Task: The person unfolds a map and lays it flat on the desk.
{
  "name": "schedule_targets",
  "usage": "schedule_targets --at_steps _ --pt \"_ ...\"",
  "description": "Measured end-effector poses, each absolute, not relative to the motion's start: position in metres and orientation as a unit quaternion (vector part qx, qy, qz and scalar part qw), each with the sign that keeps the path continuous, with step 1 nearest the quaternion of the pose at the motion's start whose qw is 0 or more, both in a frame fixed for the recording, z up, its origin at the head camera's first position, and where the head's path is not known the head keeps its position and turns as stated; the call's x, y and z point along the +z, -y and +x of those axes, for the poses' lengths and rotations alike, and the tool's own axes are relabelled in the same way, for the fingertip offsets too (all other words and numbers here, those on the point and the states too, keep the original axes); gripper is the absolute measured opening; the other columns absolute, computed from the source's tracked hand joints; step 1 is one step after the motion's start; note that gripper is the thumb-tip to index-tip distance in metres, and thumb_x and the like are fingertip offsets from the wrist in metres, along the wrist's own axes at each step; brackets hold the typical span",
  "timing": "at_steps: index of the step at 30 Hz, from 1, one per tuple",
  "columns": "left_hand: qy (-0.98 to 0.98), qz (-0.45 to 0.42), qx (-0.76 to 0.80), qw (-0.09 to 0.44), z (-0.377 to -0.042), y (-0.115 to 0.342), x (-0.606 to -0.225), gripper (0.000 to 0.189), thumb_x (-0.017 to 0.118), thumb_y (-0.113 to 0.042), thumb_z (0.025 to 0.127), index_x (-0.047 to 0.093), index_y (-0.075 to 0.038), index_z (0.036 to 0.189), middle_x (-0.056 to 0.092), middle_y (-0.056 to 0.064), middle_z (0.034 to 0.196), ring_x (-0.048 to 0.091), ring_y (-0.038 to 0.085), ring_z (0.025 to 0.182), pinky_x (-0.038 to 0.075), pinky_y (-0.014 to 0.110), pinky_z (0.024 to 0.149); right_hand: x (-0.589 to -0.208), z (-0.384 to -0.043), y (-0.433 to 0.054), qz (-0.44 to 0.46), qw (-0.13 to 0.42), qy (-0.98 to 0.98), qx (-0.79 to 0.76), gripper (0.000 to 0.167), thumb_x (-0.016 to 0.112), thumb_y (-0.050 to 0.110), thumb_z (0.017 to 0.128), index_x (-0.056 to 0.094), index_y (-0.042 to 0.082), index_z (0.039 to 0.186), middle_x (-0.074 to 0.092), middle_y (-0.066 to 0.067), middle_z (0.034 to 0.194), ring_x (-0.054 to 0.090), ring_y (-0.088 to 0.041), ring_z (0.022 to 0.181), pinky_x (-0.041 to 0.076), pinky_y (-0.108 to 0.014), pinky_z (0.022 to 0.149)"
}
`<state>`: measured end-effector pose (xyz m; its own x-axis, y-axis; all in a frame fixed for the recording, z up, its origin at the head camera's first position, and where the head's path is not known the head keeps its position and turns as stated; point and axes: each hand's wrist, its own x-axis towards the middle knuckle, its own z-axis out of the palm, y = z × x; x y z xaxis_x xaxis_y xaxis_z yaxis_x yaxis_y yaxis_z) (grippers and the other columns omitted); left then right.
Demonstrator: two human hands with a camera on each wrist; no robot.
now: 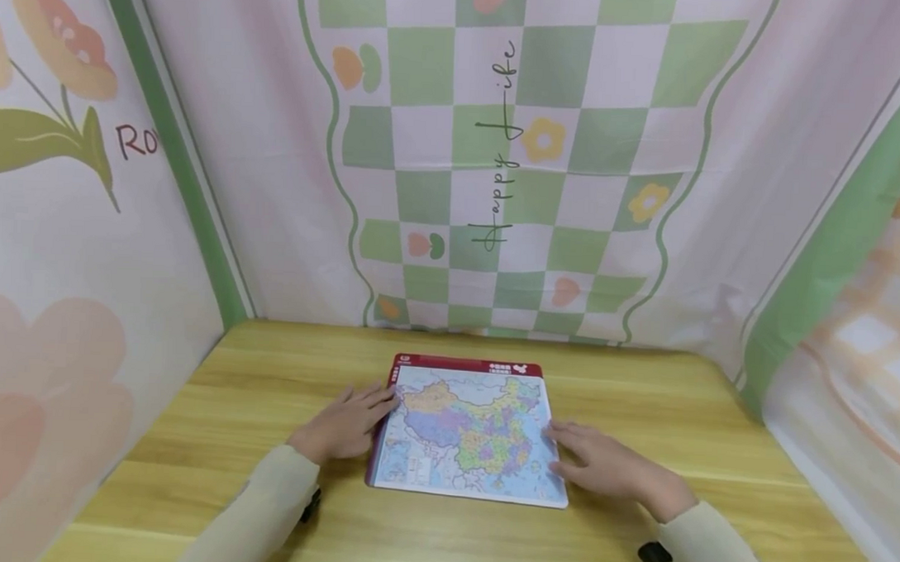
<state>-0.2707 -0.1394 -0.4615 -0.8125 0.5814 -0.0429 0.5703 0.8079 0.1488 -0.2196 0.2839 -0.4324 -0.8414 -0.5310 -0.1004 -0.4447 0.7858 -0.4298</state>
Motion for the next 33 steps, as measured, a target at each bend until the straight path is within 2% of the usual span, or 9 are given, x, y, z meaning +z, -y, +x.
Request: schedule_targets --at_steps 12,33 --pt "-0.952 0.283 0.087 0.075 -0.265 0.134 -0.457 0.054 0.052 -0.014 0.100 0.043 -0.016 0.153 0.038 0.002 0.158 0.030 0.025 0.147 0.014 0.054 0.120 -0.434 -0.217 -0.283 -0.272 0.127 -0.933 -0.198 0.062 0.058 0.040 0.101 0.050 -0.005 0.142 0.042 -0.028 0.150 0.035 -0.051 0.137 0.029 -0.066 0.110" --pt "-0.949 0.282 0.105 0.090 -0.258 0.131 -0.453 0.052 0.052 -0.015 0.101 0.045 -0.010 0.151 0.039 0.008 0.157 0.031 0.028 0.146 0.022 0.051 0.119 -0.427 -0.225 -0.273 -0.236 0.119 -0.947 -0.183 0.053 0.060 0.030 0.101 0.054 -0.005 0.139 0.045 -0.027 0.148 0.039 -0.049 0.136 0.030 -0.064 0.110"
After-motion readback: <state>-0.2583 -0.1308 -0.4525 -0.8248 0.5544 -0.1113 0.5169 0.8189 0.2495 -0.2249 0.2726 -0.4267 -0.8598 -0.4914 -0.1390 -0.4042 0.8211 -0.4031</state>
